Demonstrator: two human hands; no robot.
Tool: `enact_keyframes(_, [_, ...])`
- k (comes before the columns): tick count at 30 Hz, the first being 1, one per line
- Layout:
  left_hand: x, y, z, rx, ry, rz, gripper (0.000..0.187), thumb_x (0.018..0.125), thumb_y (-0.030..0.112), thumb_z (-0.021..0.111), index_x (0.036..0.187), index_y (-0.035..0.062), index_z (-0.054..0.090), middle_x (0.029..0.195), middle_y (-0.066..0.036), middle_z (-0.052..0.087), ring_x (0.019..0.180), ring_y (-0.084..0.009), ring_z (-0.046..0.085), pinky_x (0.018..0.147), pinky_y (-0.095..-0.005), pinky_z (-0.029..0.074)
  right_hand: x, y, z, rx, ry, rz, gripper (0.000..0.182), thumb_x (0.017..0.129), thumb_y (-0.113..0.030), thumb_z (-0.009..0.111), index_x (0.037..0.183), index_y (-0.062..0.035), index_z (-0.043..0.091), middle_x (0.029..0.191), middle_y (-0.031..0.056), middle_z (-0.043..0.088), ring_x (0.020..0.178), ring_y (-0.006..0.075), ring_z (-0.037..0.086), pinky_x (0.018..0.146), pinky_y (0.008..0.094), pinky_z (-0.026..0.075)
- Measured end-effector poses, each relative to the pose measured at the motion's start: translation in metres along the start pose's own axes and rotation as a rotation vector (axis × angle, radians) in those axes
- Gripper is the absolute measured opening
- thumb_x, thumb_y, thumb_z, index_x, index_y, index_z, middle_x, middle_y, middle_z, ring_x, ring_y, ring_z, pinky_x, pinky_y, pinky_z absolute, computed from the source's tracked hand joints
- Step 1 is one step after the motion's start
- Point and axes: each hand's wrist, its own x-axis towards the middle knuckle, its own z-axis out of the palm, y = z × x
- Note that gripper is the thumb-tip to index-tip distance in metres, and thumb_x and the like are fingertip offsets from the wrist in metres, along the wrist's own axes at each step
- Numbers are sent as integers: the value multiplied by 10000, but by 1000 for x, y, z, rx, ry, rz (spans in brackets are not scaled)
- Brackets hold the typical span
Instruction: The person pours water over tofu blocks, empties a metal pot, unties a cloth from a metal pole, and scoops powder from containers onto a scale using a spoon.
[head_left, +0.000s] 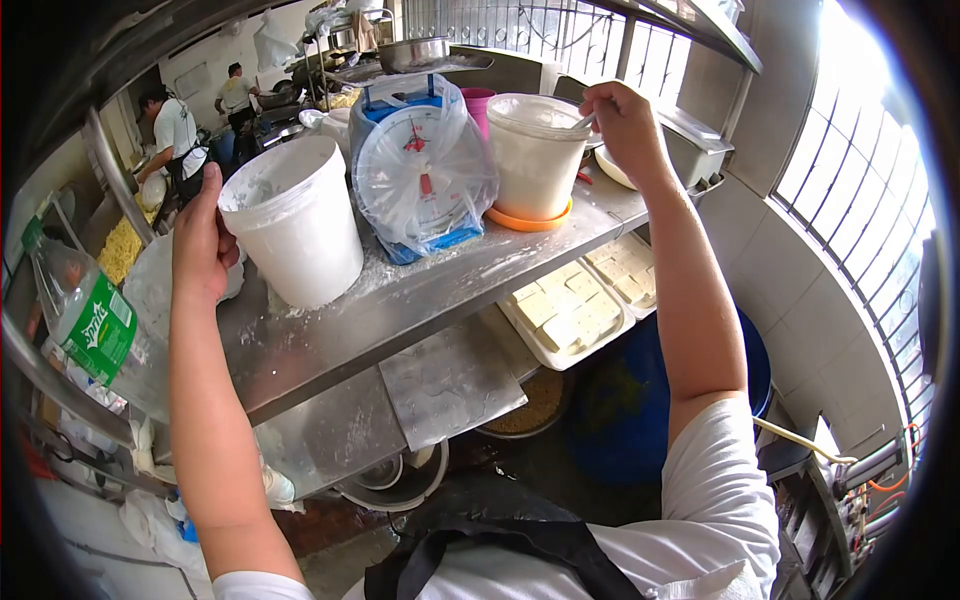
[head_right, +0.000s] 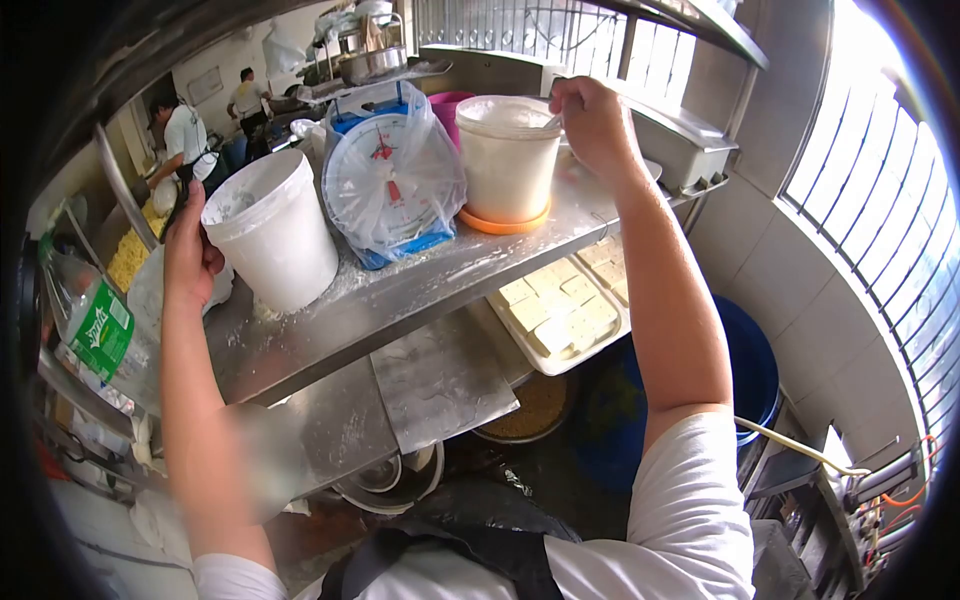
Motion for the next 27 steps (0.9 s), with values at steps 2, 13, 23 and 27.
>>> enact_keyframes(2, [-1, 0, 0, -24, -4, -22, 507, 923, 622, 699, 739, 160, 604, 580, 82, 426, 428, -53, 308, 402, -253, 213, -1, 0, 2, -29, -48, 28, 266, 966, -130, 514, 1081, -13, 724, 894, 64, 756, 774, 155, 677, 774, 320, 550])
enact_keyframes(13, [14, -13, -10, -109, -125, 41, 237, 916, 349, 734, 832, 142, 657, 637, 64, 540, 436, -45, 416, 379, -241, 238, -19, -27, -7, 357, 223, -82, 218, 994, -39, 535, 1149, 22, 676, 977, 80, 754, 758, 85, 623, 682, 240, 516])
enact_keyframes(23, [-13, -1, 5, -88, -101, 234, 256, 958, 294, 713, 844, 70, 663, 668, 54, 557, 501, -35, 431, 440, -236, 282, -95, -160, 42, 1082, 95, -196, 234, 1011, 37, 511, 1200, 36, 649, 1064, 183, 741, 798, 152, 678, 735, 292, 566])
enact_keyframes(27, [-31, 7, 10, -10, -123, 356, 208, 977, 214, 703, 884, 29, 693, 705, 69, 572, 607, -10, 442, 532, -223, 323, -107, -191, 75, 757, -81, -232, 184, 1029, 4, 494, 1136, 35, 640, 1026, 102, 728, 796, 137, 671, 712, 290, 563])
